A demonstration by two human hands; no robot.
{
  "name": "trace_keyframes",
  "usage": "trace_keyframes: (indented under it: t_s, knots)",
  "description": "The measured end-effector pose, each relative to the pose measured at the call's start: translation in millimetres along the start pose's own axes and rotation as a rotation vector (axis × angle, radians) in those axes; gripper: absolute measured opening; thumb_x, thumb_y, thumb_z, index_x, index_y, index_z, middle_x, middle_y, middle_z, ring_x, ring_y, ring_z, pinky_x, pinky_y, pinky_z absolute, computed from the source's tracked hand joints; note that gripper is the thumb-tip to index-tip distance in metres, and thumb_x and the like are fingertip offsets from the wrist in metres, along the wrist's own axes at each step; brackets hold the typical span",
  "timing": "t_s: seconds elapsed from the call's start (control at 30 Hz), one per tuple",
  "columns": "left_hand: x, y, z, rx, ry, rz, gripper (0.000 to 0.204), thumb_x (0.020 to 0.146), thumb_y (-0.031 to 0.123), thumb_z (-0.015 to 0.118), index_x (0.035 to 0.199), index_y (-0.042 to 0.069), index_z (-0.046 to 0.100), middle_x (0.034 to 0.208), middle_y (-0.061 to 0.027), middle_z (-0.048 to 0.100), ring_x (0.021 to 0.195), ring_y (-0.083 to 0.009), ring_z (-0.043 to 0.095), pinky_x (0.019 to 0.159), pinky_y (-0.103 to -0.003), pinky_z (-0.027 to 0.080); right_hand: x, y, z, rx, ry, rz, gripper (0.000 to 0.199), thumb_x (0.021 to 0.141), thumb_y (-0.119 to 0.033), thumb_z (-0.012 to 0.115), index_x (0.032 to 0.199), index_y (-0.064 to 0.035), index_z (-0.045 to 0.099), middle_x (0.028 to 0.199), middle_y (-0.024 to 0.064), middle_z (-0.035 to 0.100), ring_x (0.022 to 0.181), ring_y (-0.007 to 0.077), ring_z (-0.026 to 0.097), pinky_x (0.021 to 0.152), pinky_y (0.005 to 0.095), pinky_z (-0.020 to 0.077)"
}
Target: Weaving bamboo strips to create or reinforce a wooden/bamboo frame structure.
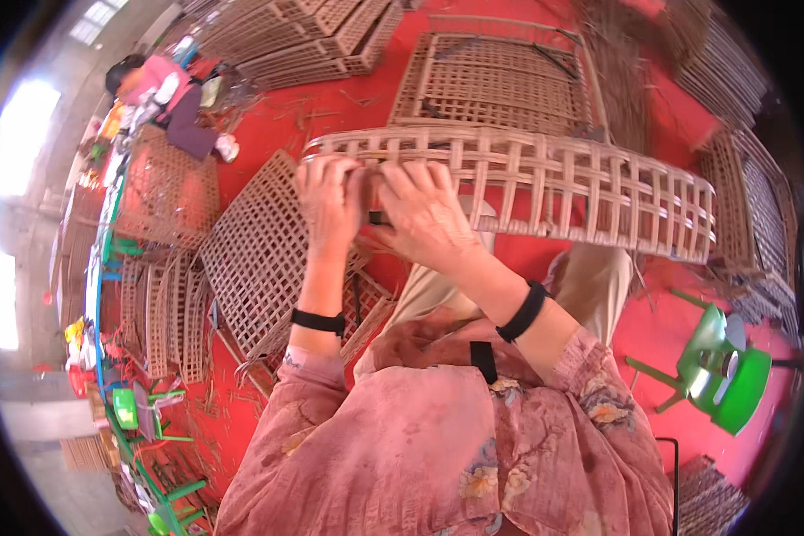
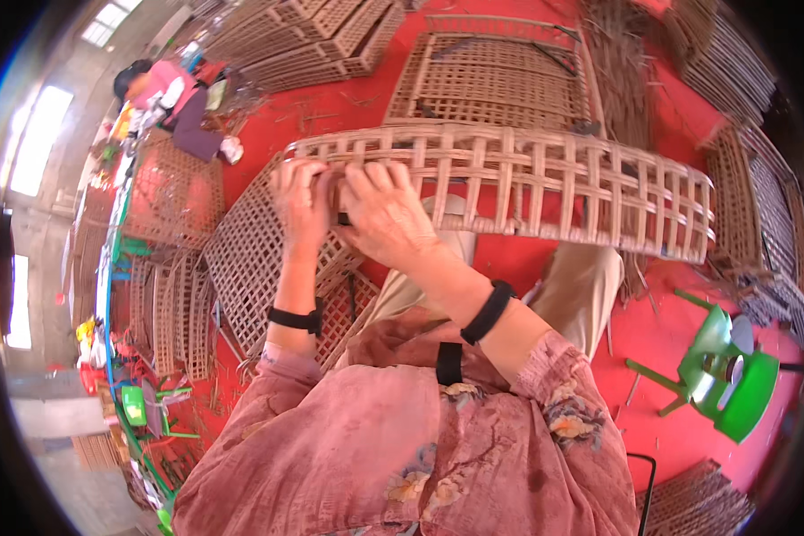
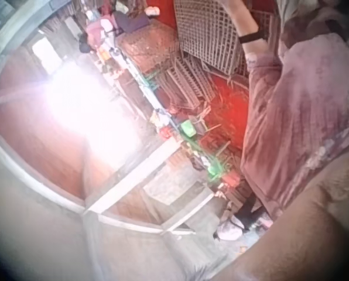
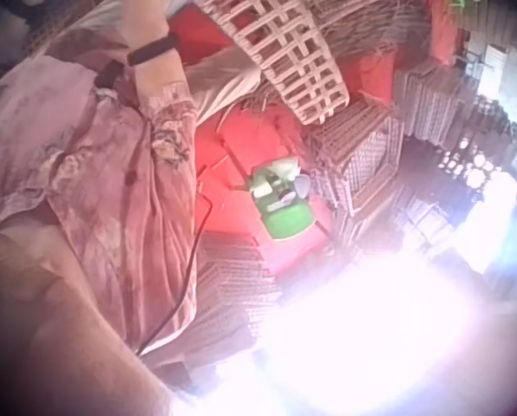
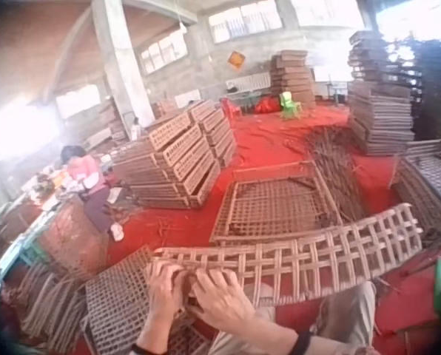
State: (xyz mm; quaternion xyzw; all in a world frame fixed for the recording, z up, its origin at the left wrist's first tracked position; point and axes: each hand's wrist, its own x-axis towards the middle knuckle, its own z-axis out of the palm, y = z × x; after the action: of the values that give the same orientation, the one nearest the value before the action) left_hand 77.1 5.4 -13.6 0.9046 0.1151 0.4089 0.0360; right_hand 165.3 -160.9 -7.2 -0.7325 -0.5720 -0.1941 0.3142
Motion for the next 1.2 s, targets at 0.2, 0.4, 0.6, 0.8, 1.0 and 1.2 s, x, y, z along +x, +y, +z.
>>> trace_keyframes:
  t_s: [0.2,0.4,0.6,0.8,1.0,1.2]
  knots:
    - [-6,-6,11,0.0,0.041,-0.127,0.018,0.091,0.024,0.07,0.098,0.008,0.067,0.109,-0.0129,0.06,0.108,-0.0315,0.055,0.095,-0.044,0.045,-10,4,5,0.037,0.022,-0.032,0.057,0.071,-0.037,0.076,0.115,-0.0028,0.064,0.12,0.0119,0.058,0.113,0.0286,0.053,0.098,0.0446,0.0396]
    - [-9,-5,12,-0.027,0.041,-0.066,0.021,0.094,0.025,0.068,0.099,0.005,0.066,0.108,-0.0103,0.06,0.104,-0.0301,0.055,0.092,-0.042,0.043,-51,20,-40,0.175,0.164,0.053,0.057,0.073,-0.034,0.08,0.118,-0.0032,0.063,0.129,0.0127,0.057,0.12,0.0312,0.052,0.102,0.0483,0.0399]
    - [-3,-30,30,0.051,0.058,-0.027,0.025,0.095,0.027,0.066,0.098,0.002,0.066,0.101,-0.0133,0.061,0.103,-0.0312,0.054,0.093,-0.045,0.042,-155,70,-137,0.02,0.304,0.306,0.041,0.076,-0.024,0.078,0.113,-0.0086,0.067,0.118,0.0099,0.064,0.106,0.0294,0.063,0.086,0.042,0.052]
    - [29,-68,51,0.087,-0.016,-0.062,0.031,0.097,0.033,0.064,0.102,0.002,0.067,0.102,-0.0145,0.063,0.101,-0.0305,0.054,0.091,-0.042,0.042,-325,151,-172,0.053,0.247,0.928,0.02,0.085,-0.016,0.07,0.102,-0.0055,0.072,0.098,0.0144,0.07,0.093,0.0302,0.069,0.08,0.0387,0.0543]
    - [51,-94,56,0.082,-0.114,-0.155,0.038,0.1,0.035,0.06,0.108,-0.001,0.066,0.103,-0.0164,0.062,0.102,-0.0286,0.055,0.094,-0.041,0.042,-540,227,-104,0.038,0.469,1.719,0.022,0.09,-0.019,0.067,0.104,-0.0032,0.074,0.079,0.0092,0.07,0.07,0.0129,0.064,0.067,0.0314,0.0518]
    - [72,-104,50,0.077,-0.173,-0.209,0.041,0.101,0.033,0.058,0.115,-0.005,0.064,0.113,-0.0171,0.062,0.106,-0.0281,0.057,0.098,-0.038,0.042,-621,280,4,0.318,0.2,1.814,0.023,0.086,-0.023,0.065,0.092,-0.0038,0.076,0.083,0.0188,0.072,0.085,0.0322,0.072,0.077,0.0432,0.0552]
